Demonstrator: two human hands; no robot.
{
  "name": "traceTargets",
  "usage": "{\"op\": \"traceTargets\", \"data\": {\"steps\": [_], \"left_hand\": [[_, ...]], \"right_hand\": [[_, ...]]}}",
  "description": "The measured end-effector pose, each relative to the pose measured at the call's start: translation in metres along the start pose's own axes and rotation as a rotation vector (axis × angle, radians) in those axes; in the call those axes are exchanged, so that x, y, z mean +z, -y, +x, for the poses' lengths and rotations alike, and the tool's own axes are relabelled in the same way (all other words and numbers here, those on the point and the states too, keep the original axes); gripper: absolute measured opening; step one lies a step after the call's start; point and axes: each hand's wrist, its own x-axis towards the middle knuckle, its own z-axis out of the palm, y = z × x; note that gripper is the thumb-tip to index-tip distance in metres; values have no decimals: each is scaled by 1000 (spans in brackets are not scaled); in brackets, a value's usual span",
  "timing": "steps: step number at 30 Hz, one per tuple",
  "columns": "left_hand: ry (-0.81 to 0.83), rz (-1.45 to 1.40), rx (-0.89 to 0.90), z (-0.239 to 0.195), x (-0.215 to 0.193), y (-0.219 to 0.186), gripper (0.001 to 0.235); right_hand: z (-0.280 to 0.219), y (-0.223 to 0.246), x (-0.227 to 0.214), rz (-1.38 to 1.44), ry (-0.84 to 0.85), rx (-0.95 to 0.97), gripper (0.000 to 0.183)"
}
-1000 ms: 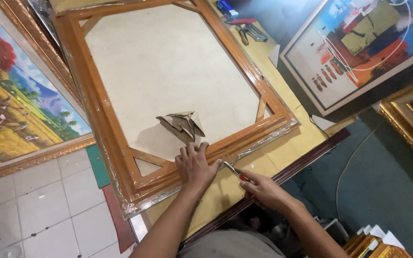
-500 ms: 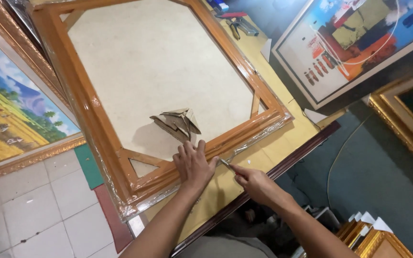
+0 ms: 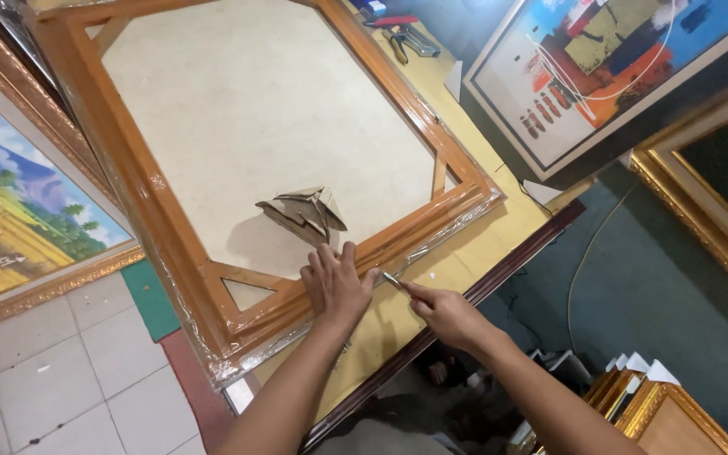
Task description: The person uses a screwdriver to tighten screws along the edges of a wooden picture frame lying on a workbench. The frame is wrapped in plastic, and the person works methodically along one side, securing the frame components together.
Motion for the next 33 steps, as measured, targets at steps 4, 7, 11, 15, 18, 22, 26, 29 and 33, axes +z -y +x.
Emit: {"op": "traceTargets", "data": {"steps": [4, 7, 11, 15, 18, 22, 26, 29, 33], "left_hand": [[-21, 16, 9, -2, -2, -3, 40], [-1, -8, -3, -1, -9, -4, 38], [5, 6, 17, -3, -7, -3, 40], [28, 9, 15, -6, -11, -3, 41], [33, -13, 16, -9, -15, -4, 40], [24, 1, 34, -11, -6, -1, 41], [-51, 53, 62, 1, 1, 1, 44], [-58, 45, 62, -9, 7, 3, 43], [-89, 30, 86, -8, 1, 3, 42]], "right_hand": [[-25, 14, 10, -268, -71, 39, 44], [-20, 3, 29, -317, -77, 22, 47], [-27, 5, 35, -137, -142, 20, 46], [-32, 15, 22, 81, -124, 21, 41], [-28, 8, 10, 53, -94, -43, 43], [-25, 8, 1, -3, -71, -146, 39], [-11, -6, 23, -117, -175, -58, 41], [-19, -14, 45, -251, -205, 21, 42], [-17, -13, 55, -401, -273, -49, 44]]}}
